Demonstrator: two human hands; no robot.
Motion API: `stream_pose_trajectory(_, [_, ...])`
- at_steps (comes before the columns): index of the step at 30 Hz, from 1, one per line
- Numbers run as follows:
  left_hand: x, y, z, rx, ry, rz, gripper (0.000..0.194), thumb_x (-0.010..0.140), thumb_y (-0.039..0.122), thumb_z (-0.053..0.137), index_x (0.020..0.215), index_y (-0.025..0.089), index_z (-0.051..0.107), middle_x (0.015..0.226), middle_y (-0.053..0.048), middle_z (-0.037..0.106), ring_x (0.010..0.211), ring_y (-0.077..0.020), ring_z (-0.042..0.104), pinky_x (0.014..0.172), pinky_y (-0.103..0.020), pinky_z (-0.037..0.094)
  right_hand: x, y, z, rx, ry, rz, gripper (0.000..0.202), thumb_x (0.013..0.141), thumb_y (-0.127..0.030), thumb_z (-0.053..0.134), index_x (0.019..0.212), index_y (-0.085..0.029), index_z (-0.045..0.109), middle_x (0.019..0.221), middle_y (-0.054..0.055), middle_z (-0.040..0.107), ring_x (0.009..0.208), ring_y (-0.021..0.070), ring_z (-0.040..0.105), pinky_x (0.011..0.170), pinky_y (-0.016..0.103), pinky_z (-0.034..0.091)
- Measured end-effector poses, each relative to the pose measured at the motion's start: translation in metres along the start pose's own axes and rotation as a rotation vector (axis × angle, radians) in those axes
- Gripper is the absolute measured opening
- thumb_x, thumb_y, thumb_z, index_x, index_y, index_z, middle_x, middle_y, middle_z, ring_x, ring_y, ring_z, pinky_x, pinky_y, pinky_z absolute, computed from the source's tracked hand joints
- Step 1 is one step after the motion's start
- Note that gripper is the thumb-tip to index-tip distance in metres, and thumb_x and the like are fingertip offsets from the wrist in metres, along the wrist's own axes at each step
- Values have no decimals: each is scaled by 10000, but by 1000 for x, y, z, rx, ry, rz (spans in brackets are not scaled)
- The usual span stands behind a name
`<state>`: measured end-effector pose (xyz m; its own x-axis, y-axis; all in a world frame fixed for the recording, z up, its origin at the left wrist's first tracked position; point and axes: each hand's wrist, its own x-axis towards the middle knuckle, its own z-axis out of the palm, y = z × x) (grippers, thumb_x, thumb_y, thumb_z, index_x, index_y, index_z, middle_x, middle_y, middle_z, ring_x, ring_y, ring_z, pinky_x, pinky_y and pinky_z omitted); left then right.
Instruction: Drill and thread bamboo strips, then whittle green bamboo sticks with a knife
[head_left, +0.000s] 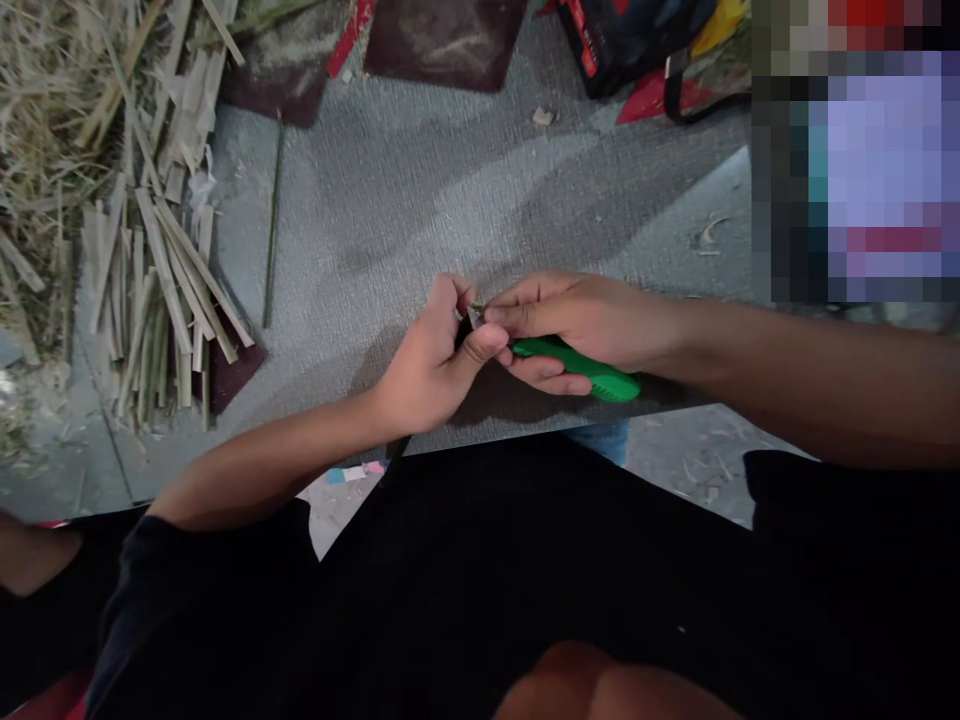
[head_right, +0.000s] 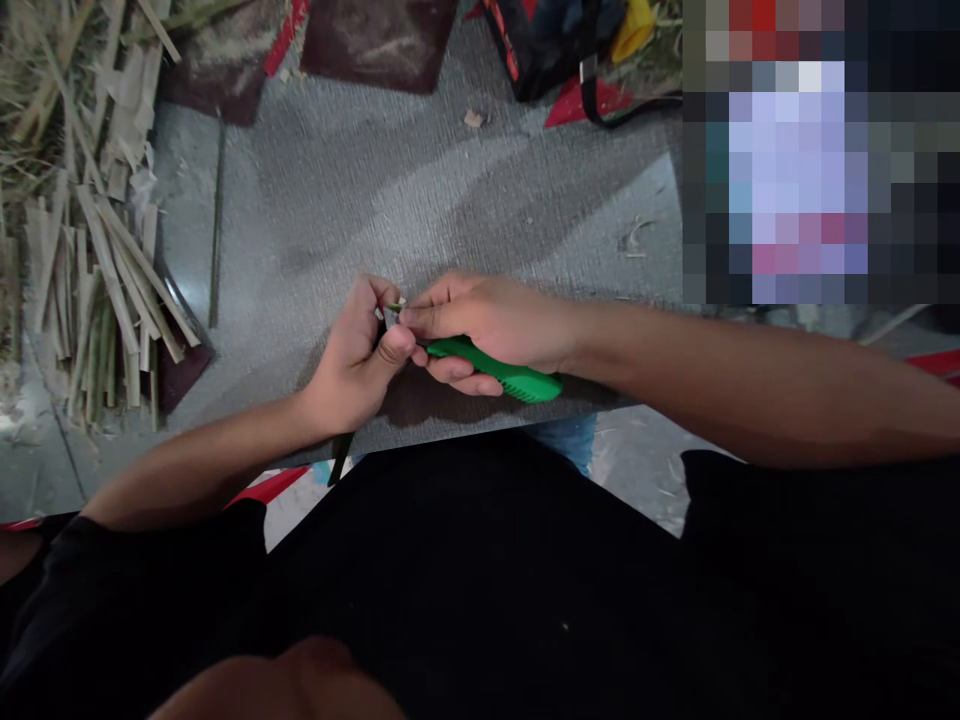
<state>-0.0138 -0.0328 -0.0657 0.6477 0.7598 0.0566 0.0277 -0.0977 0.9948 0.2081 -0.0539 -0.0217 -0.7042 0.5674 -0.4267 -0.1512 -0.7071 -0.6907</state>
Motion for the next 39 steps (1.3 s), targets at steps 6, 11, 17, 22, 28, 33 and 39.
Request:
stream_pose_trajectory(6, [6,7,1,-89,98,-80,554,1051,730,745,989,269,445,851,44,444,700,-123,412,636,-349,365,-7,-2,18,-76,302,-222,458,1263,-356,539,845,-175,588,596,-41,516,411,79,491,423,197,413])
stream_pose_trajectory(11, [7,13,-3,-143,18,-121,640,950,771,839,1000,277,436,827,59,401,678,-118,381,600,-344,323,-14,-10,18,-52,149,-60,442,1244,-433,602,879,-182,583,622,-44,490,442,83,493,446,209,382])
stream_pose_trajectory(17, [5,14,-1,-73,34,-65,616,994,812,756,1018,265,474,881,34,432,737,-134,403,665,-359,362,-9,-12,15,9,90,33,442,1220,-408,637,847,-175,590,607,-39,491,419,76,471,415,195,343])
stream_pose_trajectory(22, [3,11,1,-99,41,-76,577,1017,783,748,1046,269,488,846,46,427,709,-135,393,661,-361,341,-4,-5,12,53,45,4,432,1206,-412,650,852,-170,603,589,-45,501,389,79,465,379,188,325])
stream_pose_trajectory(28, [-1,8,6,-55,117,-73,516,1086,748,677,1025,271,490,875,25,520,762,-150,453,682,-366,376,0,2,14,-30,195,-98,455,1245,-459,584,877,-191,570,606,-46,468,406,83,438,397,223,340])
stream_pose_trajectory(33, [1,11,2,-50,83,-69,577,1014,753,786,1010,271,470,867,43,434,737,-134,385,656,-358,361,-5,-2,14,-69,172,-101,408,1259,-399,564,908,-191,580,638,-42,488,451,87,496,451,221,393])
stream_pose_trajectory(39, [6,14,-4,-96,20,-83,634,947,788,837,981,265,480,866,35,425,765,-147,402,690,-353,390,-3,-3,8,-19,12,-59,462,1218,-455,656,851,-194,552,599,-47,490,415,87,488,401,210,337])
